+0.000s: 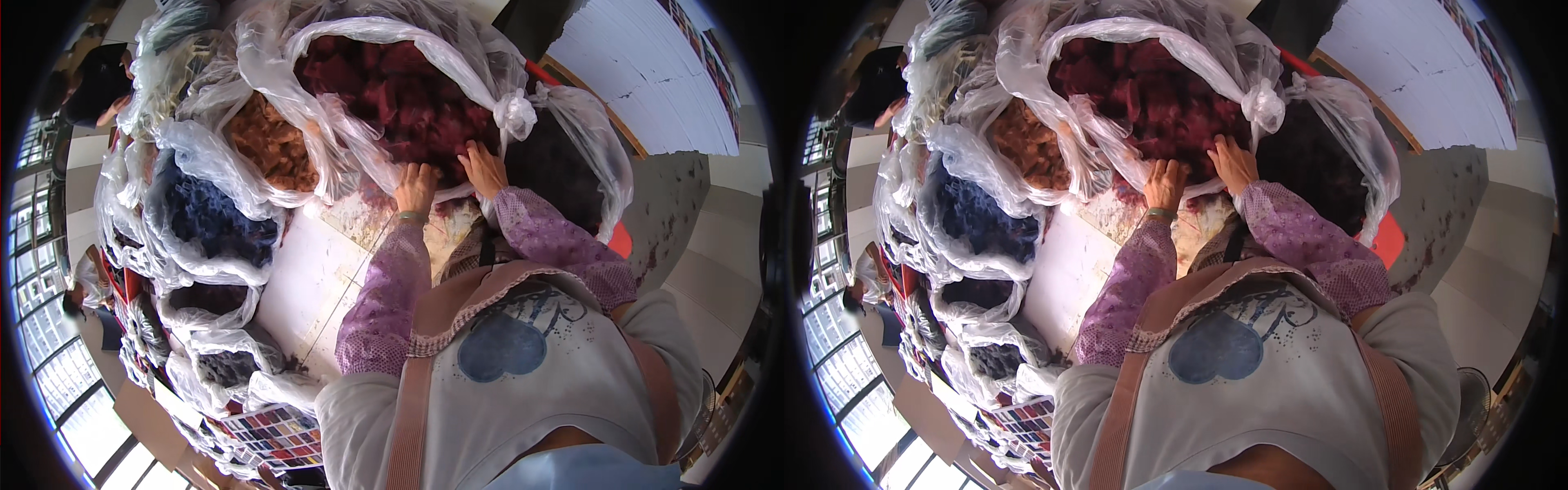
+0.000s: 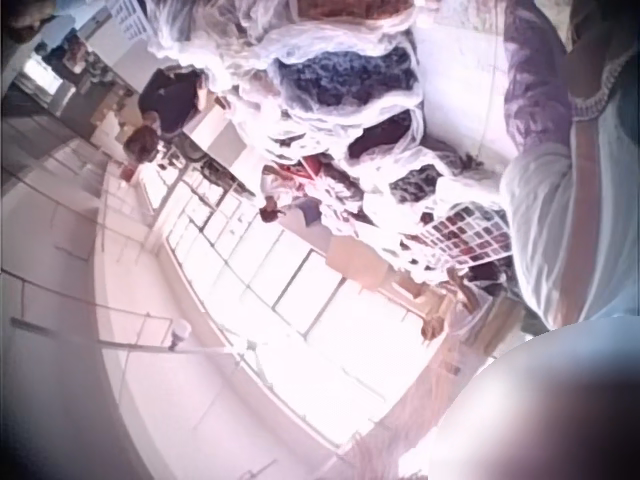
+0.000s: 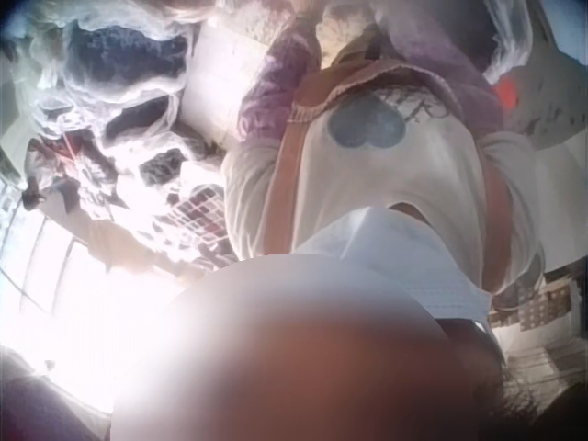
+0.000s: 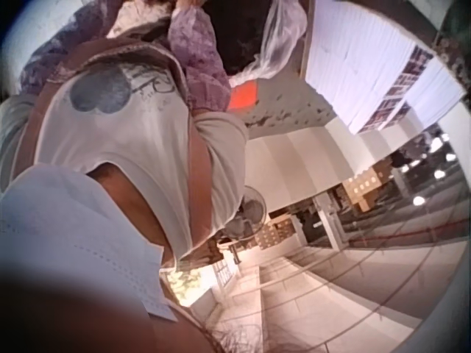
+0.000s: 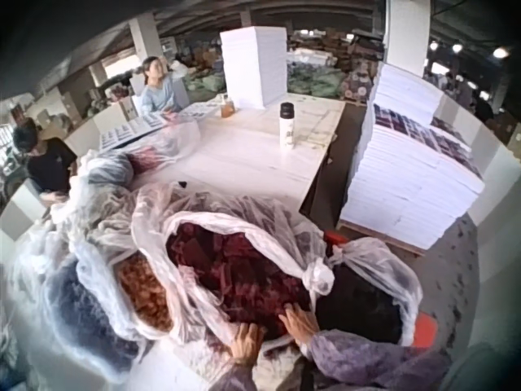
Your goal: Matching fabric samples from large bags to a color reference chart.
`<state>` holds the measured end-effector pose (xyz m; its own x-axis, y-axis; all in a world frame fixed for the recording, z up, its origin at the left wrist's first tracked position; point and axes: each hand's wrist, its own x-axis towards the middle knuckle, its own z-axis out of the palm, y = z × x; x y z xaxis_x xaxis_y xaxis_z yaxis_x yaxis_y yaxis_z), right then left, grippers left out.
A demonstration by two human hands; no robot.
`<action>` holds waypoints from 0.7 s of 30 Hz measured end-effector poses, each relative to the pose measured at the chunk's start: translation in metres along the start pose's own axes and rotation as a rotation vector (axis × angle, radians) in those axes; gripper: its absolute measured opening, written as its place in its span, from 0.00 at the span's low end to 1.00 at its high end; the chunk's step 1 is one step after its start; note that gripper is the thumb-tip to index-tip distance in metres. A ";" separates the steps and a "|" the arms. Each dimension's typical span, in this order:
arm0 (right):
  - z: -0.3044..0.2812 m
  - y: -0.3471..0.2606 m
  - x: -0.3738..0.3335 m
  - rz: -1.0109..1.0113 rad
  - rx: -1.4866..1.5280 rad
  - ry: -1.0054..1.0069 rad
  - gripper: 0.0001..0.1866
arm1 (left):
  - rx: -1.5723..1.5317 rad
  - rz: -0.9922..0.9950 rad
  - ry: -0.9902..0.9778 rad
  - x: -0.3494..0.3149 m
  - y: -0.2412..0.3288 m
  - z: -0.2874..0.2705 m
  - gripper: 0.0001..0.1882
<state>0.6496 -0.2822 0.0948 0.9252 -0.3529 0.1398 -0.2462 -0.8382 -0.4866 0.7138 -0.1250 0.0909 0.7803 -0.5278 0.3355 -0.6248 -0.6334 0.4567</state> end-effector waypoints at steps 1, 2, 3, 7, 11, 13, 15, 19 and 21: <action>0.001 0.002 0.004 -0.005 0.007 -0.009 0.11 | 0.012 0.017 0.003 -0.007 0.001 -0.001 0.05; -0.003 0.002 0.011 -0.050 0.025 -0.052 0.10 | 0.005 0.037 0.094 -0.009 0.003 -0.002 0.05; -0.007 0.001 0.013 -0.095 0.043 -0.095 0.10 | 0.012 0.030 0.095 -0.015 0.003 -0.005 0.05; -0.021 0.004 0.022 -0.087 0.220 0.151 0.07 | -0.035 -0.324 0.117 -0.039 0.002 -0.023 0.06; -0.029 0.018 0.055 0.066 0.061 0.191 0.12 | -0.173 -0.725 0.210 -0.046 -0.034 -0.042 0.14; -0.020 0.023 0.065 0.128 -0.039 0.027 0.12 | -0.149 -0.822 0.165 -0.038 -0.049 -0.040 0.20; -0.017 0.020 0.062 0.184 -0.139 -0.139 0.11 | -0.128 -0.844 0.069 -0.035 -0.058 -0.031 0.22; -0.041 -0.012 0.019 -0.145 0.219 0.168 0.07 | 0.044 -0.581 0.003 -0.042 -0.038 -0.018 0.19; -0.037 -0.017 -0.022 -0.235 0.246 -0.024 0.07 | 0.109 -0.672 -0.131 -0.051 -0.025 -0.021 0.15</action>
<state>0.6228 -0.2756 0.1325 0.9557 -0.1495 0.2537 0.0489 -0.7691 -0.6373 0.6903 -0.0707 0.0799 0.9935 -0.0609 -0.0963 -0.0120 -0.8966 0.4428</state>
